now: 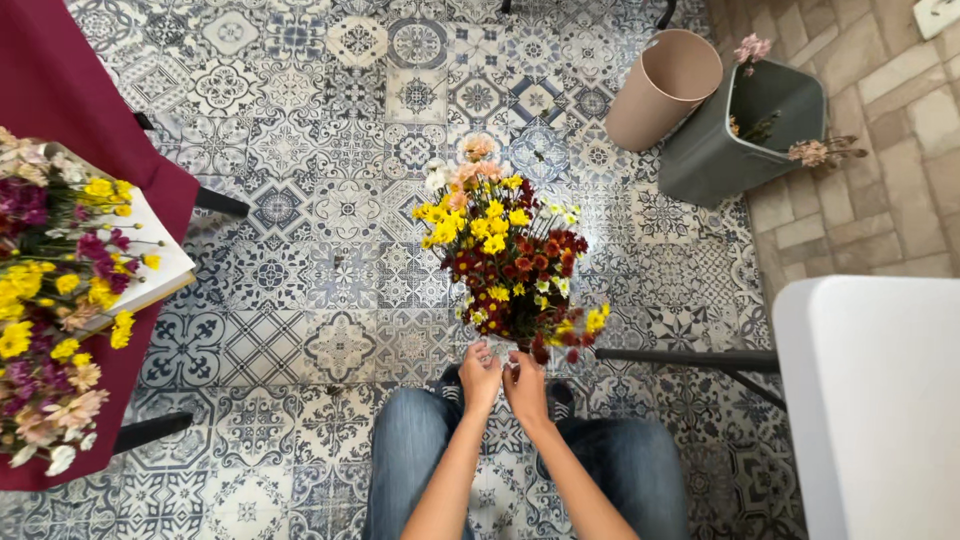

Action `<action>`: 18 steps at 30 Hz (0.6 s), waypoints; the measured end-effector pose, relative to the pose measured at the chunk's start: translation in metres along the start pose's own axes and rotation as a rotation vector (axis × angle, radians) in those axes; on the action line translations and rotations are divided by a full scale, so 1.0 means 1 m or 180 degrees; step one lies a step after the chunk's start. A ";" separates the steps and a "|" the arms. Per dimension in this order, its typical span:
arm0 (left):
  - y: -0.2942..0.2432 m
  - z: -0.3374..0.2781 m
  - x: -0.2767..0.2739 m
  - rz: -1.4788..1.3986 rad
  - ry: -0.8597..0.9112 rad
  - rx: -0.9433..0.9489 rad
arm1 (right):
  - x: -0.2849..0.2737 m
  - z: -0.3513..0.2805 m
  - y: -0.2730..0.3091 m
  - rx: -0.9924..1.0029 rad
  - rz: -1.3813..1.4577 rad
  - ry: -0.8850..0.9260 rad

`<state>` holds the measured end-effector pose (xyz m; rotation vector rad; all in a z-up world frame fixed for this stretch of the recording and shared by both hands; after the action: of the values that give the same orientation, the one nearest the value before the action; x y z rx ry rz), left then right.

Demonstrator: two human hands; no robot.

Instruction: The person trims flower stems using shears and arranges multiple types of flowers into a bouquet, adding them one by one to a central bunch.

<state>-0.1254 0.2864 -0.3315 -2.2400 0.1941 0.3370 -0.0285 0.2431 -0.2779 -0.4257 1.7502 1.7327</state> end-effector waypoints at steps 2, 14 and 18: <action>0.017 0.011 0.011 0.0157 -0.0137 -0.0145 | 0.014 -0.004 -0.018 0.0180 0.0000 0.0042; 0.029 0.051 0.036 -0.0358 -0.0586 0.0111 | 0.031 0.009 -0.044 0.0605 -0.0180 0.0134; -0.003 0.024 0.020 -0.0118 -0.0463 0.0416 | 0.025 0.014 -0.016 0.0756 -0.0223 0.0190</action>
<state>-0.1102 0.3065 -0.3497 -2.0783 0.0942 0.4524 -0.0340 0.2601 -0.3051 -0.4323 1.9321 1.4555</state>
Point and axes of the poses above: each hand's wrist, its own z-axis towards the middle knuckle, its own x-axis out of the palm, y = z × x, the point moved 1 cm from there along z, towards the middle knuckle, and after that the axes turned 12 degrees about -x, right-handed, at the moved point
